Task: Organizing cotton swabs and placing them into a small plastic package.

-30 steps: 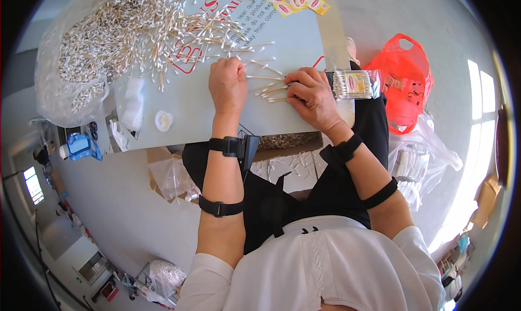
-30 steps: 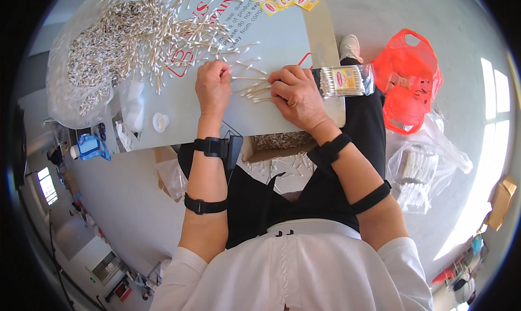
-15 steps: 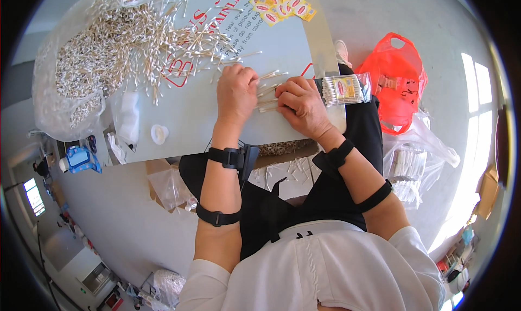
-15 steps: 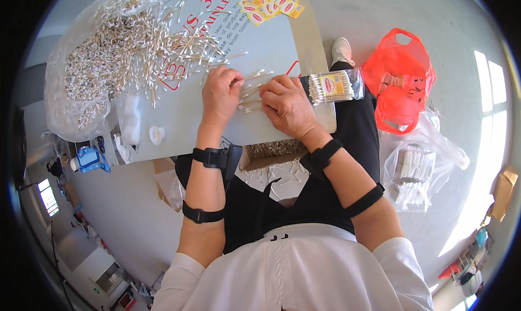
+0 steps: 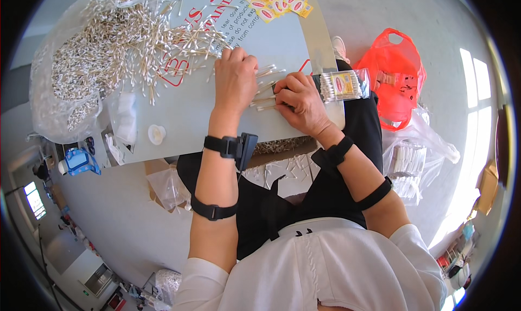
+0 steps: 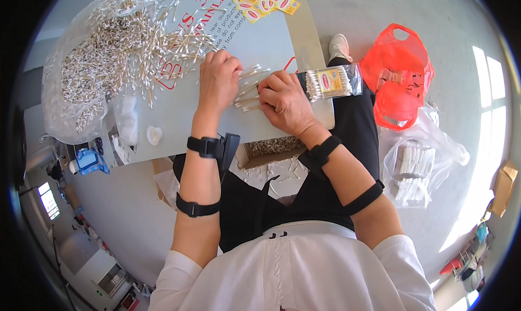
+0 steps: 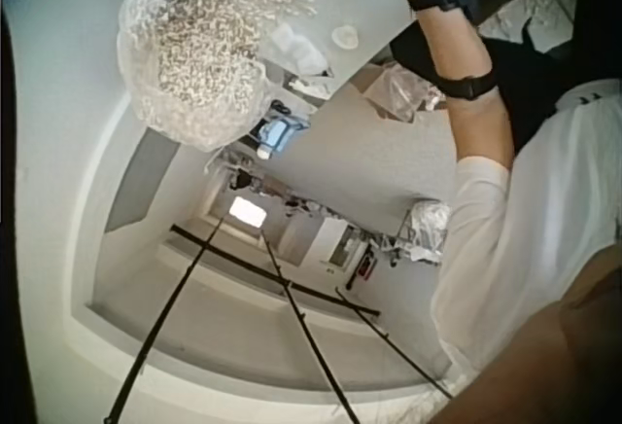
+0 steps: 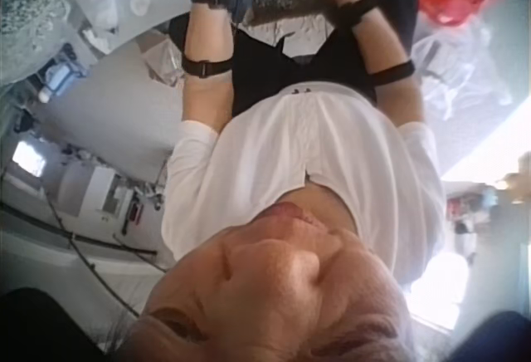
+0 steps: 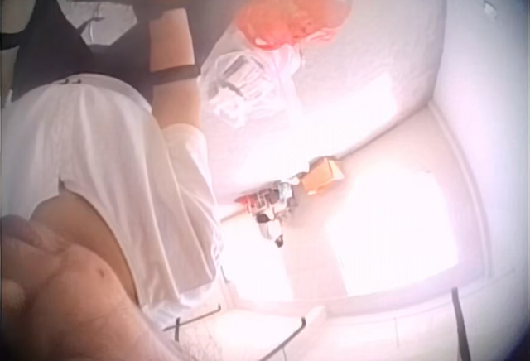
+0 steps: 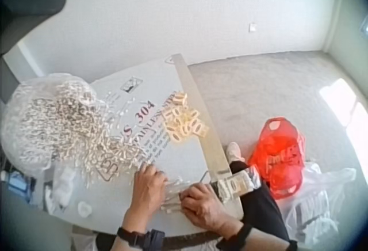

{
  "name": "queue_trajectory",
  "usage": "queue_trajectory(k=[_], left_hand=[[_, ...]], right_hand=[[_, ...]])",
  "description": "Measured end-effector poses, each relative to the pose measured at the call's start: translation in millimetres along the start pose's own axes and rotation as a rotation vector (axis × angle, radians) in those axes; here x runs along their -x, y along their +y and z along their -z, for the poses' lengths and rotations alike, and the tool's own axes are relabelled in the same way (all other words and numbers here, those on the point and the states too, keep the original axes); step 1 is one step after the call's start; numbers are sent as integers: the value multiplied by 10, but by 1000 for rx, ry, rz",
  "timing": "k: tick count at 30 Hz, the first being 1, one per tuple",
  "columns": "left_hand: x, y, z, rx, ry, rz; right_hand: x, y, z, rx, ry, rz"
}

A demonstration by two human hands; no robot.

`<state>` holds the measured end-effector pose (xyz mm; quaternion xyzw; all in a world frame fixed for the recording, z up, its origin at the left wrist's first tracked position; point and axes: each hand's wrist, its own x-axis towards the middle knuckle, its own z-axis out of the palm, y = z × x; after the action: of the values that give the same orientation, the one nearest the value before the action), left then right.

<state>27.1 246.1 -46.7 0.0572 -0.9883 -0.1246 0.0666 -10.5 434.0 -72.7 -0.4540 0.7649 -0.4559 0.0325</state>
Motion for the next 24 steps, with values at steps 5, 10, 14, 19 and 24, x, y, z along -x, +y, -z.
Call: queue_trajectory(k=[5,10,14,19,24], left_hand=[[445,185,-31,135,279,150],[658,-30,-229,741,688,394],[553,-7,-321,1149,791,507],[447,290,-458,1179,853,496],[434,-16,-298,664,686,368]], right_hand=[[47,-11,21,-112,70,-95],[-37,-3,1,-379,261,-293],[-187,-27,-128,-488,326,-328],[-227,-9,-250,-405,327,-278],[-210,-3,-161,-397,256,-283]])
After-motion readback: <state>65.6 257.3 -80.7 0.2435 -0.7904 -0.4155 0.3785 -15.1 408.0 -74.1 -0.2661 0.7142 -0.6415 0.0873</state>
